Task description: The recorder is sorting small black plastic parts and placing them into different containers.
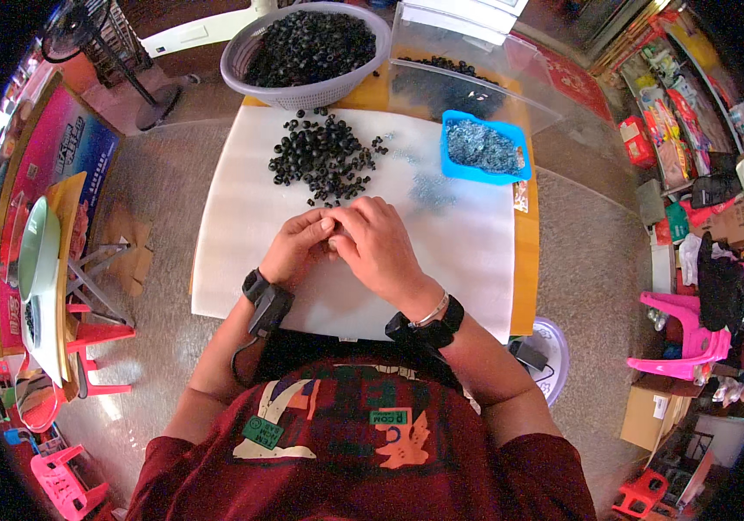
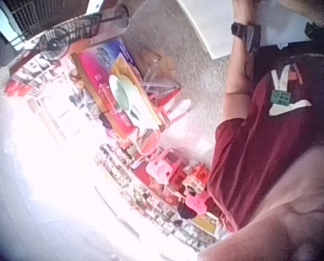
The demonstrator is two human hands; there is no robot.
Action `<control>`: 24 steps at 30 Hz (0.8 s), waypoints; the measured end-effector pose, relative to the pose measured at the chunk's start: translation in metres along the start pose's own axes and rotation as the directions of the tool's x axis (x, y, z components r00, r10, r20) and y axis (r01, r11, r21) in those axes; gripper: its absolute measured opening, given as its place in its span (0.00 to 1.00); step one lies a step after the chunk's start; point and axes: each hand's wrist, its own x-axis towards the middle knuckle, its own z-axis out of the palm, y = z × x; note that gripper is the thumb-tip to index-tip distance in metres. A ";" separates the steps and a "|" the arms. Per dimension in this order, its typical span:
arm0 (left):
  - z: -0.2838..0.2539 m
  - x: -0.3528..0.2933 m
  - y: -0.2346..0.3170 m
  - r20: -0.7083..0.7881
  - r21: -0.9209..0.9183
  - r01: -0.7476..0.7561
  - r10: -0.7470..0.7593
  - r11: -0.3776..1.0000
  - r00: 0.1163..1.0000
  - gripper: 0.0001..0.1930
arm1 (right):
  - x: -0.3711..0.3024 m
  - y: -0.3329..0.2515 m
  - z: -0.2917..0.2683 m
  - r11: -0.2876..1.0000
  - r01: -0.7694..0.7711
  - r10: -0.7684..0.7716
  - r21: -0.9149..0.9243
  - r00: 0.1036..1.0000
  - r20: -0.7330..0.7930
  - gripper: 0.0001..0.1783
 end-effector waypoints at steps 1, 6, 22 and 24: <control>0.000 -0.002 -0.001 0.009 0.023 -0.008 0.008 1.000 1.000 0.16 | 0.000 0.001 -0.002 1.000 0.005 -0.005 -0.007 1.000 0.015 0.12; -0.003 0.000 -0.002 0.071 -0.015 -0.050 0.051 0.999 0.996 0.20 | 0.014 0.016 -0.021 0.997 -0.017 0.018 0.073 1.000 -0.018 0.12; -0.002 0.001 0.001 0.031 -0.137 0.008 -0.004 0.991 1.000 0.17 | 0.100 0.082 -0.030 0.987 -0.147 0.148 0.062 0.989 -0.009 0.11; -0.005 0.001 0.001 0.040 -0.148 0.004 0.002 0.989 0.999 0.16 | 0.105 0.085 0.001 0.999 -0.043 0.042 0.019 0.997 0.066 0.14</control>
